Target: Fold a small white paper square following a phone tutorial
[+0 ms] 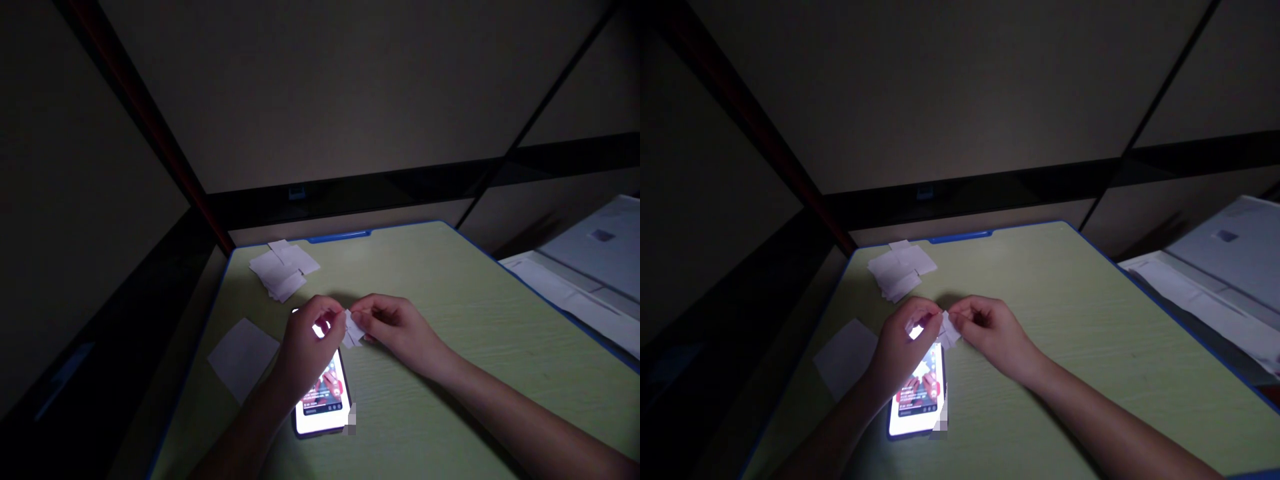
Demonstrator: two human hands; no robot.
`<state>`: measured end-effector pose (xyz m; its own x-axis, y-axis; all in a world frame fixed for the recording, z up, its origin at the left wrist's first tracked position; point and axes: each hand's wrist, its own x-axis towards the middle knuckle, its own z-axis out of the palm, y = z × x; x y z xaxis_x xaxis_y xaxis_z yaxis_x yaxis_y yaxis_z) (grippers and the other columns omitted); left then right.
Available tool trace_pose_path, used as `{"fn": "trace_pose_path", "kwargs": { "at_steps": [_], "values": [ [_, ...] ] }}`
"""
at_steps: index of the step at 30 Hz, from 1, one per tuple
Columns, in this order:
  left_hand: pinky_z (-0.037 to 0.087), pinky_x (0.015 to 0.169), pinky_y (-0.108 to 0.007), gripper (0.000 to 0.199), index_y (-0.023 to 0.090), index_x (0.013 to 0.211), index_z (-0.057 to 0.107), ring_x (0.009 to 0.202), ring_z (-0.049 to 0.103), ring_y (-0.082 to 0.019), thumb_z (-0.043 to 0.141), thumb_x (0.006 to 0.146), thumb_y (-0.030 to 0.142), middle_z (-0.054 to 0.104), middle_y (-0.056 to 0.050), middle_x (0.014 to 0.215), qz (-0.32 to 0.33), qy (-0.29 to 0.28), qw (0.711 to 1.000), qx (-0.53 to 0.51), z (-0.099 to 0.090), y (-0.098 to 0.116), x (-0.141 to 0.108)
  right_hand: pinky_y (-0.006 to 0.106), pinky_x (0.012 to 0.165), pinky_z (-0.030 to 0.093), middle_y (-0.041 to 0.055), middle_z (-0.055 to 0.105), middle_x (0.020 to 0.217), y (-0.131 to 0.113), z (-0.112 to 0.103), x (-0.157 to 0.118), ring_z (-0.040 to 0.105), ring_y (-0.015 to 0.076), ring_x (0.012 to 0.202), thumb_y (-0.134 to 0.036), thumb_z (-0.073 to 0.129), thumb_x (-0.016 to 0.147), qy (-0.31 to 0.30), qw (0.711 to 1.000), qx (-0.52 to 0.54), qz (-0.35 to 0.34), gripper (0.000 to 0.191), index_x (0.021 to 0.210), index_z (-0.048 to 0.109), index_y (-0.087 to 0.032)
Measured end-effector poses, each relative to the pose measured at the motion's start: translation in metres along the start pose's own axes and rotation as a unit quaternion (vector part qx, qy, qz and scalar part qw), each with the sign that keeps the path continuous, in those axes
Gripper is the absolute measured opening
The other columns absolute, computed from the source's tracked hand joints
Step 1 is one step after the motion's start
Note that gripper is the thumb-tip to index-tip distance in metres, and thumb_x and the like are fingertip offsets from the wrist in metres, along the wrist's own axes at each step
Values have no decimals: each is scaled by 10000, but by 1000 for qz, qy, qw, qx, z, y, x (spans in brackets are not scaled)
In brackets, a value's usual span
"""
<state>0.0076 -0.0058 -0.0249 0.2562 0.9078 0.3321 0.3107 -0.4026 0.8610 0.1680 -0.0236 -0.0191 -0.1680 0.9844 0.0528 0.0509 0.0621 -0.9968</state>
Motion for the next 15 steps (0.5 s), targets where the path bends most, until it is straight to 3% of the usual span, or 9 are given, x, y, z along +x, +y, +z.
{"fn": "trace_pose_path", "kwargs": {
  "at_steps": [8,15],
  "values": [
    [453,614,-212,78,166,871,581,679,577,-117,549,805,195,627,-6,765,-44,-10,998,-51,3,2,0,231,488,339,-31,513,592,-1,0,-1,438,93,534,-320,592,807,-8,1000,-8,-3,191,807,641,-135],
    [391,555,-214,149,157,753,590,598,511,-112,518,841,252,579,12,645,-60,-42,997,-1,0,2,0,234,490,336,-33,504,591,2,-1,-1,439,98,536,-350,596,804,-2,1000,-8,-4,213,809,637,-141]
  ]
}}
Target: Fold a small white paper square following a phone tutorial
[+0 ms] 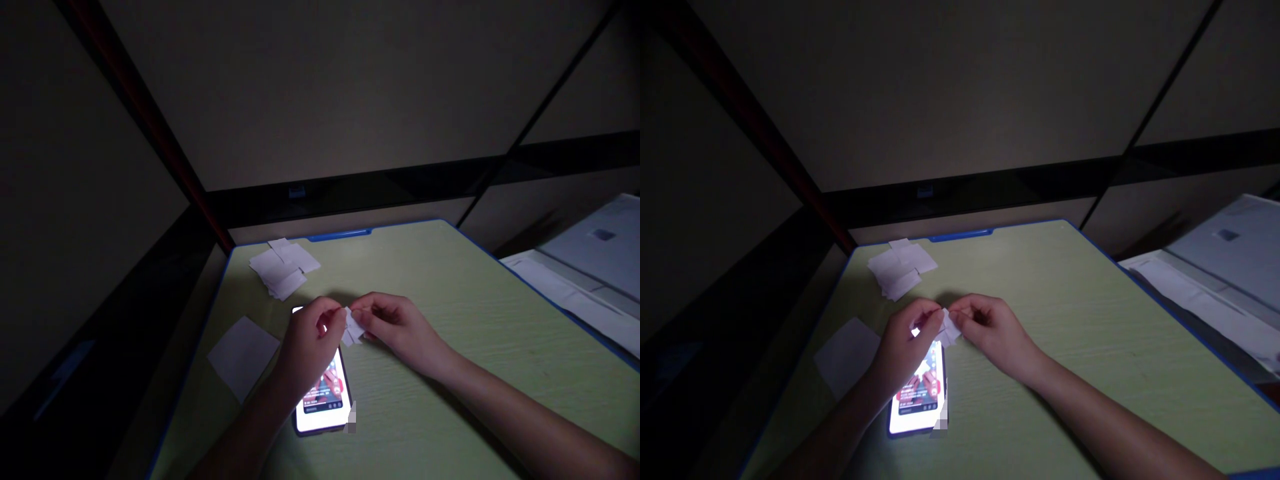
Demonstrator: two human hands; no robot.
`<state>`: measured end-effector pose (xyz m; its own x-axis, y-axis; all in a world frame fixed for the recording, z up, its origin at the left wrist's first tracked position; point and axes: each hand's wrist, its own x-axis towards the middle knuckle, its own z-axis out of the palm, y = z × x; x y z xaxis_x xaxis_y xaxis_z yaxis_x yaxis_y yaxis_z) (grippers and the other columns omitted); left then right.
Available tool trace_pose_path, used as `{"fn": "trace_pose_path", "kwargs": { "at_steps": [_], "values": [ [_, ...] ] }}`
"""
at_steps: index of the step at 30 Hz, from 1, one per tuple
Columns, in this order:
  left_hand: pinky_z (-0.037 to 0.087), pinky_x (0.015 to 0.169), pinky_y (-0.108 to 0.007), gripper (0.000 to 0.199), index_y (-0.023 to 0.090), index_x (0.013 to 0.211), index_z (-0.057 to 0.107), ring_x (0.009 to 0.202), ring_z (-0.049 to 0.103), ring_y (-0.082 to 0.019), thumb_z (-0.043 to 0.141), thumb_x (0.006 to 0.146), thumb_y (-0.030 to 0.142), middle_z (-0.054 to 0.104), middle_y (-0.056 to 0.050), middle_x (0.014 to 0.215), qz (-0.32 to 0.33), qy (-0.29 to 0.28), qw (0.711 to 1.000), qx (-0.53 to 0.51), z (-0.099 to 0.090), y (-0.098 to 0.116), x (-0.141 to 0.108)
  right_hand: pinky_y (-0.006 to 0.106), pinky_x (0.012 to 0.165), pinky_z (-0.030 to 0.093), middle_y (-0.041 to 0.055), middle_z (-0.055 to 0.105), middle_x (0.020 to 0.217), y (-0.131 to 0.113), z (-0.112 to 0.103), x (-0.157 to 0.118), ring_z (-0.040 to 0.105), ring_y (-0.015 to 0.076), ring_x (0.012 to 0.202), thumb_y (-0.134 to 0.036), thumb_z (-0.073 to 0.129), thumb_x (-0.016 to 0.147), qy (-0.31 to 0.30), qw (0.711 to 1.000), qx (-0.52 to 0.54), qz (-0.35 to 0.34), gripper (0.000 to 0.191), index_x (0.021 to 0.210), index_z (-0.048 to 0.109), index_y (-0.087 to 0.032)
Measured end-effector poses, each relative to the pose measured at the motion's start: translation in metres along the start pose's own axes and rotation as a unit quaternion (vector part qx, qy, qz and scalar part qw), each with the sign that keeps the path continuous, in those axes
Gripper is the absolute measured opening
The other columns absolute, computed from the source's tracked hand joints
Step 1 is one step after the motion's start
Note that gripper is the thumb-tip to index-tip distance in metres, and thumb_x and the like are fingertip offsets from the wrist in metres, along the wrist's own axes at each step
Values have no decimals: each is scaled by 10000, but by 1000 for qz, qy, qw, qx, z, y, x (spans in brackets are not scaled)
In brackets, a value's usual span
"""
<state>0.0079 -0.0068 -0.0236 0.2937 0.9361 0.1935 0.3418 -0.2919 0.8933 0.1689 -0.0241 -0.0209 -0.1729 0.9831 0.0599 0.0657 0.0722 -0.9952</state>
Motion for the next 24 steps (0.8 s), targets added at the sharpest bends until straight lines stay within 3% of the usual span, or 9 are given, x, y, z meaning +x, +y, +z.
{"fn": "trace_pose_path", "kwargs": {
  "at_steps": [12,24],
  "values": [
    [376,538,-210,155,155,722,606,567,497,-104,534,827,243,581,15,615,10,17,1000,5,0,0,0,243,527,376,-26,526,625,0,2,1,465,99,562,-328,626,779,-5,1000,20,7,181,786,580,-153],
    [403,524,-212,149,160,709,605,564,516,-109,559,801,268,582,11,607,-21,7,998,-52,3,-1,0,246,542,407,-18,571,621,3,1,1,499,106,569,-289,643,751,-16,1000,-11,18,148,703,579,-164]
  ]
}}
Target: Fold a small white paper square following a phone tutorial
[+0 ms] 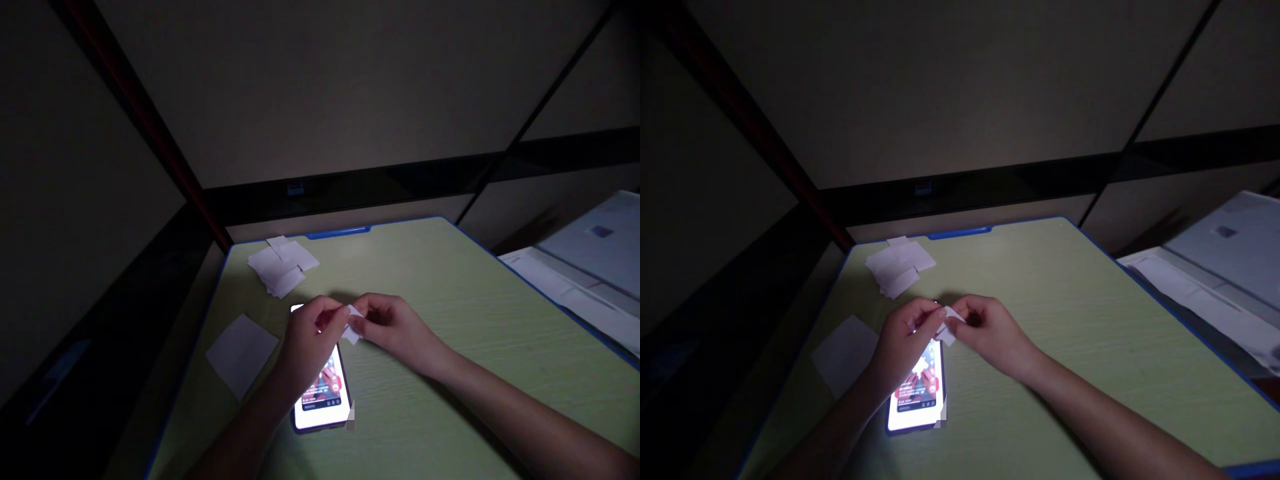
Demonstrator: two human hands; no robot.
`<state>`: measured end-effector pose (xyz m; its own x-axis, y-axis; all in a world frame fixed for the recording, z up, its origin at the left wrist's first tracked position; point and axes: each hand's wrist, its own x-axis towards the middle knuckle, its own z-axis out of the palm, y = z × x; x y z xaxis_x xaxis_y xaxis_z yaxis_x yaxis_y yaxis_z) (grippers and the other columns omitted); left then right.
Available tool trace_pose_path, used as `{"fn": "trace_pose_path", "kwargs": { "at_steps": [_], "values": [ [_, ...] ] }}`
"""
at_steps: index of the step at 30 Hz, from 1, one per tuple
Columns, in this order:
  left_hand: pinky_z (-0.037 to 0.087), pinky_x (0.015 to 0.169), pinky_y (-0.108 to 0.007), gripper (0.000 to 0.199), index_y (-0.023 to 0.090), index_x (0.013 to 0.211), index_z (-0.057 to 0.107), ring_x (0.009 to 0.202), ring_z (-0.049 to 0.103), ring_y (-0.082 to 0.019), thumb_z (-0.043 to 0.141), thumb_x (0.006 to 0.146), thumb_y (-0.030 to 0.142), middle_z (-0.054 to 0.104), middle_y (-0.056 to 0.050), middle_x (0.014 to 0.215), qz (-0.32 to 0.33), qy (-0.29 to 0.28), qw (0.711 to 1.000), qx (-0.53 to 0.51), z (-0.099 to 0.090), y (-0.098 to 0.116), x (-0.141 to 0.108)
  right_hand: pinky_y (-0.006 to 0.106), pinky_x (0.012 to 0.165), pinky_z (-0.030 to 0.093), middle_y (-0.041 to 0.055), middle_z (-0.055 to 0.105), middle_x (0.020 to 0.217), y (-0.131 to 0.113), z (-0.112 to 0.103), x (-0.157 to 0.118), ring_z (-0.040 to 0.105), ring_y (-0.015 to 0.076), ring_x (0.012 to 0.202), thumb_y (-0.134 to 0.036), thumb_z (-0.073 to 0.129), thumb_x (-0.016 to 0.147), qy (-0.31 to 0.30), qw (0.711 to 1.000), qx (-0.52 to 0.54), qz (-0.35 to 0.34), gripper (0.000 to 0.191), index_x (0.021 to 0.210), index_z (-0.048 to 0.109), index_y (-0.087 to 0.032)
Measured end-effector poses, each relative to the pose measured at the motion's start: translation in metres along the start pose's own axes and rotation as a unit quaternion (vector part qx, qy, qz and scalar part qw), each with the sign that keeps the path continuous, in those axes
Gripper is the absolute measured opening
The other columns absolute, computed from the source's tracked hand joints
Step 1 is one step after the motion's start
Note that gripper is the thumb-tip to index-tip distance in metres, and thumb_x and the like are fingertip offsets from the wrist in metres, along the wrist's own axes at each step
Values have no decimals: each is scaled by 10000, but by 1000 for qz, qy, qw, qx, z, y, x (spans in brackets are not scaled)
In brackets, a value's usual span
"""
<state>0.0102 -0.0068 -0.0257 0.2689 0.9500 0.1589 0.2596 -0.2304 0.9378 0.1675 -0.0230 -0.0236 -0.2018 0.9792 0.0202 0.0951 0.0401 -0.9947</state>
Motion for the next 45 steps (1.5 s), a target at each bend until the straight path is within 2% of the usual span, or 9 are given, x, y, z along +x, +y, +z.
{"fn": "trace_pose_path", "kwargs": {
  "at_steps": [5,14,24,36,40,45],
  "values": [
    [412,537,-211,106,155,718,598,585,527,-112,553,778,230,595,2,632,1,-17,1000,2,-4,5,0,245,537,403,-19,568,617,1,-1,0,499,106,565,-281,636,757,-4,1000,6,-6,144,697,582,-162],
    [385,518,-214,111,156,692,591,564,493,-105,546,777,213,574,12,609,11,-5,999,46,-2,-3,2,242,544,393,-14,575,633,0,-1,0,498,108,575,-295,661,731,-11,1000,11,7,160,710,590,-153],
    [421,549,-228,114,150,778,638,602,536,-118,546,781,218,630,-16,683,23,-7,999,35,-3,0,1,236,543,374,-13,566,635,-1,-3,0,479,99,572,-308,623,767,-19,1000,-5,10,179,693,597,-147],
    [415,557,-217,88,147,740,631,603,528,-109,561,771,190,616,-6,670,20,-4,999,37,-2,-2,1,231,544,377,-20,569,629,0,-2,0,487,98,573,-280,638,751,-17,1000,5,15,151,687,605,-148],
    [431,589,-215,114,158,803,657,644,558,-113,555,797,207,638,-11,722,27,-17,999,21,-4,0,0,230,542,372,-24,562,622,0,-2,0,481,97,571,-273,641,740,-15,1000,2,12,148,674,601,-147],
    [409,572,-200,99,155,748,653,617,527,-96,565,787,179,611,3,690,47,-11,998,48,-4,-1,1,234,534,354,-27,537,606,1,-1,1,457,93,561,-266,627,741,-22,1000,-9,14,153,654,585,-148]
  ]
}}
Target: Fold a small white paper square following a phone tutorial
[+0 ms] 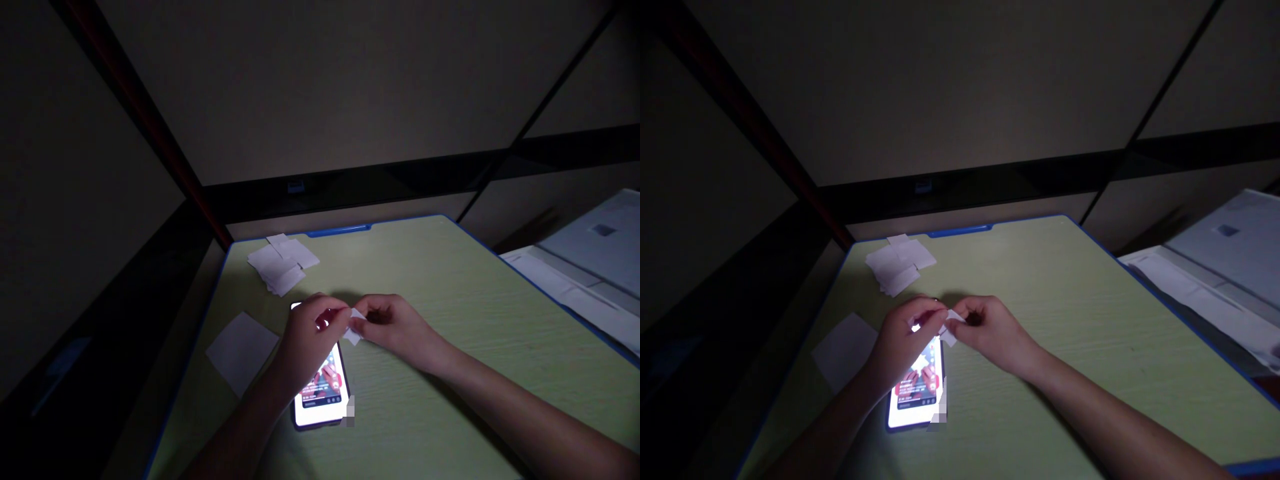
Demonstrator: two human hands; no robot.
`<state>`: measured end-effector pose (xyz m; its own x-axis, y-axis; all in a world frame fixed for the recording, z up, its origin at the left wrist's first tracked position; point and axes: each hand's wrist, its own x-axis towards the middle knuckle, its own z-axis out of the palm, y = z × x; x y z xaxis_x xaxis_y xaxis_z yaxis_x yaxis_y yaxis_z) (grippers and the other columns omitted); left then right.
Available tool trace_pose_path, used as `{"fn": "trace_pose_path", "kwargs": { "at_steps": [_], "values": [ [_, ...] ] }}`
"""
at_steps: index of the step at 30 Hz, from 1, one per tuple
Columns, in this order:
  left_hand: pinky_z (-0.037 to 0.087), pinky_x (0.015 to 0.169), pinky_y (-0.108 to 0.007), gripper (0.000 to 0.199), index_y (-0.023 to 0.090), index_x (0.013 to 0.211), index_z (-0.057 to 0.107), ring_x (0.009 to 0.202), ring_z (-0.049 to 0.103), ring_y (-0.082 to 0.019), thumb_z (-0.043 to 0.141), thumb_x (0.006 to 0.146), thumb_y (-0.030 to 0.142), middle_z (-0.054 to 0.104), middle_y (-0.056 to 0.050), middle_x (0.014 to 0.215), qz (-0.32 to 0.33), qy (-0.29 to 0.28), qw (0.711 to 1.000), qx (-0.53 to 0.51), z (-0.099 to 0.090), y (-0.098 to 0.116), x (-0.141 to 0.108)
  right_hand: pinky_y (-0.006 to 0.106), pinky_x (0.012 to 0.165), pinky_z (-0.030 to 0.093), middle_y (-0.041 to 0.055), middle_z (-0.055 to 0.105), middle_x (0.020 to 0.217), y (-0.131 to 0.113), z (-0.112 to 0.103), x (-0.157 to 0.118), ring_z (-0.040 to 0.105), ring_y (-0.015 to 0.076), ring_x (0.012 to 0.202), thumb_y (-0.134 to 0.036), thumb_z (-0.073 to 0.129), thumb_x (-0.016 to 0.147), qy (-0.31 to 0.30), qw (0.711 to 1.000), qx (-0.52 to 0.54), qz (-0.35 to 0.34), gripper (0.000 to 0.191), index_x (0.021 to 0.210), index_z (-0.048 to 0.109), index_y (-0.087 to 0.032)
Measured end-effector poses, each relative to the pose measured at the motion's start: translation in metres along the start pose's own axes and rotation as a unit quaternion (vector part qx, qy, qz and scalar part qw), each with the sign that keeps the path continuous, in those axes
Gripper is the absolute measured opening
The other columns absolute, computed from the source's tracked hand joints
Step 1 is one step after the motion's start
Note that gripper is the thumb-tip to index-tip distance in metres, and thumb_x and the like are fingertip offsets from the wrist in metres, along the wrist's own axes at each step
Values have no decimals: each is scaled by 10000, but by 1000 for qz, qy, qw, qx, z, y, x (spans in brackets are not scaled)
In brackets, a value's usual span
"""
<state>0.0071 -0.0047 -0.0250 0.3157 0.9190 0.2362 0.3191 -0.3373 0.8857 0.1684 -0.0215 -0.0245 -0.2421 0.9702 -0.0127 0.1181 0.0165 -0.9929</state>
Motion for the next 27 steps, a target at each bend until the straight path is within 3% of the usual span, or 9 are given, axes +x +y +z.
{"fn": "trace_pose_path", "kwargs": {
  "at_steps": [9,27],
  "values": [
    [381,525,-189,59,145,705,618,574,489,-85,581,750,153,580,16,641,-1,16,1000,-3,3,0,-1,251,539,361,-8,558,620,-1,2,-3,468,100,565,-278,626,736,-11,1000,10,-2,157,658,598,-145],
    [391,550,-200,86,155,717,628,596,506,-95,572,774,188,585,10,656,6,-9,1000,1,-1,1,1,221,499,337,-40,538,567,0,-3,-2,440,73,519,-271,638,731,-11,1000,14,23,158,642,619,-141]
  ]
}}
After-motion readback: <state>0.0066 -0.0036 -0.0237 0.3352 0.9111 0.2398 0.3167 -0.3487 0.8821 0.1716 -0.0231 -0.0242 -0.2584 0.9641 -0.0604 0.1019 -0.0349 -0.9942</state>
